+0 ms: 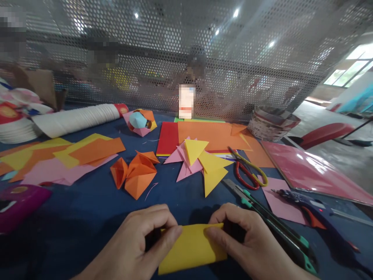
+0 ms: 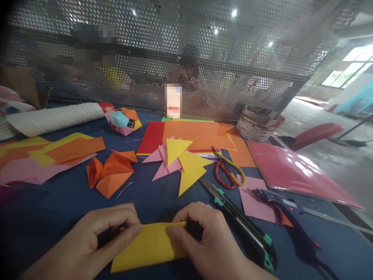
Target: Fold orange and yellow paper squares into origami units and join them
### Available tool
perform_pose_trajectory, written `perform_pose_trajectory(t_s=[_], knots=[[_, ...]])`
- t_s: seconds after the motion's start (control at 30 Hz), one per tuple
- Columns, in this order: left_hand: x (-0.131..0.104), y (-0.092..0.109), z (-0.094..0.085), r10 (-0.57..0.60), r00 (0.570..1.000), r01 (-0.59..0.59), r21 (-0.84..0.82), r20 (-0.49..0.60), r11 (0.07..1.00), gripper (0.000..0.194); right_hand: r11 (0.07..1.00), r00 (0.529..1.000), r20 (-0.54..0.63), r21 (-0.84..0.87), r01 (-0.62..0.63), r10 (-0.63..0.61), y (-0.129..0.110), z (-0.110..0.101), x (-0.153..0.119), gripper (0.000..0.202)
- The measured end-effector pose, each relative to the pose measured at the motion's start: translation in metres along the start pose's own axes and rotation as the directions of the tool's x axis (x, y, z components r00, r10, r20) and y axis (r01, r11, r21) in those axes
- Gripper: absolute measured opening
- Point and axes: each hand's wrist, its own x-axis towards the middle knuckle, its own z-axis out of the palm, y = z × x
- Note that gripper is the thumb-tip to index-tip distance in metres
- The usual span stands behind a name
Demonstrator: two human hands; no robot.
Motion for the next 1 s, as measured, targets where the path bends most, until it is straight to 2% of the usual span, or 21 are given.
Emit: perform_pose_trajectory(t_s=[0.1, 0.2, 0.37, 0.67, 0.87, 0.93, 1.0], knots=[[-0.002, 0.001, 0.002, 0.102, 0.995, -0.101, 0.11, -0.008, 0.989, 0.031, 0.996, 0.999, -0.001, -0.086, 0.04, -0.04, 0.0, 0.001, 0.0, 0.01], [-0.001, 0.001, 0.006, 0.238, 0.971, -0.226, 0.266, -0.014, 0.937, 0.027, 0.975, 0.993, 0.015, -0.186, 0.122, -0.121, 0.001, 0.002, -0.001, 0.009], [0.001, 0.001, 0.011, 0.344, 0.939, -0.301, 0.427, -0.025, 0.852, 0.026, 0.939, 0.971, 0.012, -0.254, 0.233, -0.238, 0.005, 0.005, 0.0, 0.012], [0.0, -0.004, 0.017, 0.405, 0.905, -0.288, 0.516, -0.127, 0.807, 0.026, 0.919, 0.967, -0.009, -0.312, 0.241, -0.256, 0.006, 0.01, 0.0, 0.013], [-0.002, -0.007, 0.012, 0.428, 0.889, -0.256, 0.602, -0.16, 0.756, 0.021, 0.911, 0.97, 0.026, -0.339, 0.236, -0.242, 0.003, 0.008, -0.002, 0.013], [-0.003, -0.008, 0.012, 0.493, 0.849, -0.27, 0.644, -0.192, 0.716, 0.018, 0.911, 0.97, 0.032, -0.34, 0.236, -0.24, 0.003, 0.008, -0.002, 0.014], [-0.004, -0.009, 0.014, 0.614, 0.764, -0.368, 0.647, -0.198, 0.667, 0.027, 0.914, 0.971, 0.032, -0.331, 0.234, -0.237, 0.004, 0.008, -0.002, 0.015]])
